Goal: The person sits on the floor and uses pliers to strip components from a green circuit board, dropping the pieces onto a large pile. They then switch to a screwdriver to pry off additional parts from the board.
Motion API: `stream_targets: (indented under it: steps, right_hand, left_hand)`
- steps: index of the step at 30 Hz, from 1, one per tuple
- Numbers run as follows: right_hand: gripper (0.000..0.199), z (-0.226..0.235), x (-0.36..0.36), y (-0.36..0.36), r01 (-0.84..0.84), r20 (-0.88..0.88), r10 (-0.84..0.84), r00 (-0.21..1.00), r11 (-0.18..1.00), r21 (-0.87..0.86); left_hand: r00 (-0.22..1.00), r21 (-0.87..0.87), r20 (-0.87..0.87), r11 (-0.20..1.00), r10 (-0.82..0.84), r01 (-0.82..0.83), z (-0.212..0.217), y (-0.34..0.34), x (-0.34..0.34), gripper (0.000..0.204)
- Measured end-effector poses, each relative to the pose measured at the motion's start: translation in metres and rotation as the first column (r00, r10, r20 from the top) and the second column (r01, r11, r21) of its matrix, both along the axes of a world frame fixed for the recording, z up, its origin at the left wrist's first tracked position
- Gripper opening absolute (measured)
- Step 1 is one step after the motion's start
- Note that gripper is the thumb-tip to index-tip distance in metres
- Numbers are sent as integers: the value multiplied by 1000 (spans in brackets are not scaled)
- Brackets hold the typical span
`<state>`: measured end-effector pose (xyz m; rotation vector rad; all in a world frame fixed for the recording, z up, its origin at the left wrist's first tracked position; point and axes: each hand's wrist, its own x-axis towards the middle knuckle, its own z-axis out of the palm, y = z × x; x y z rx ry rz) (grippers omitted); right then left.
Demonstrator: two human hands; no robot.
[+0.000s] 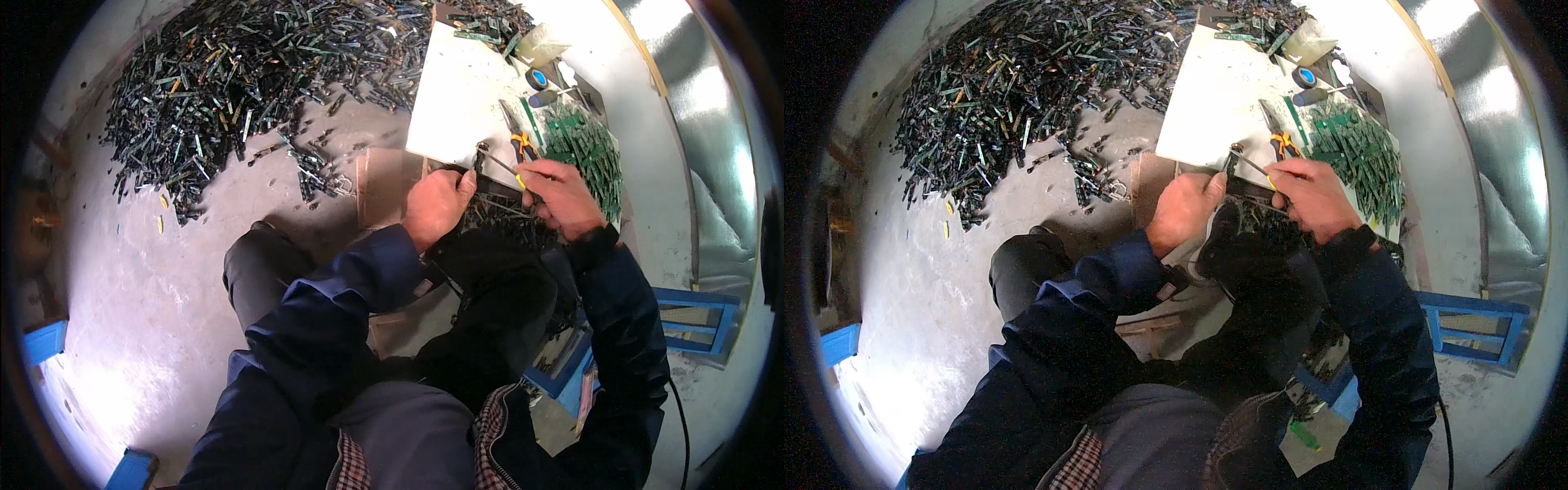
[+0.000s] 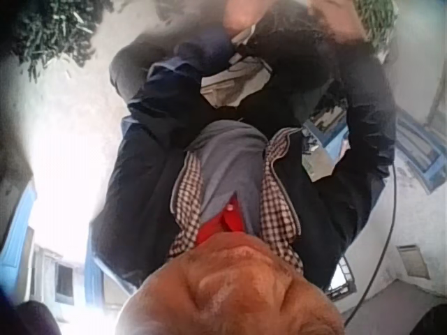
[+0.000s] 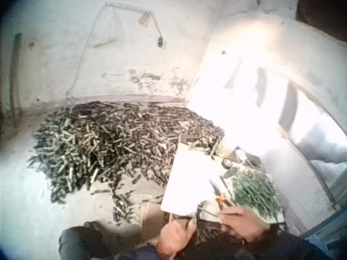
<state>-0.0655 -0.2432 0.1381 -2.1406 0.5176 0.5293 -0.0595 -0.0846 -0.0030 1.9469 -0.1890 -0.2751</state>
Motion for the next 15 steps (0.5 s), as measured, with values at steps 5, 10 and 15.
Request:
stream_targets:
  steps: [5, 10, 15]
  right_hand:
    - [20, 28, 23, 1, -428, 49, 486, 872, 809, -403]
    - [13, 35, 37, 7, -595, -80, 719, 690, 501, -629]
    - [10, 26, 39, 16, -546, -24, 743, 669, 469, -695]
  left_hand:
    - [1000, 47, -25, 999, 12, -10, 6, 3, 2, 47]
    - [999, 21, -22, 999, -37, 38, 5, 0, 3, 45]
    - [1000, 7, -1, 1000, 17, -17, 1, -2, 3, 48]
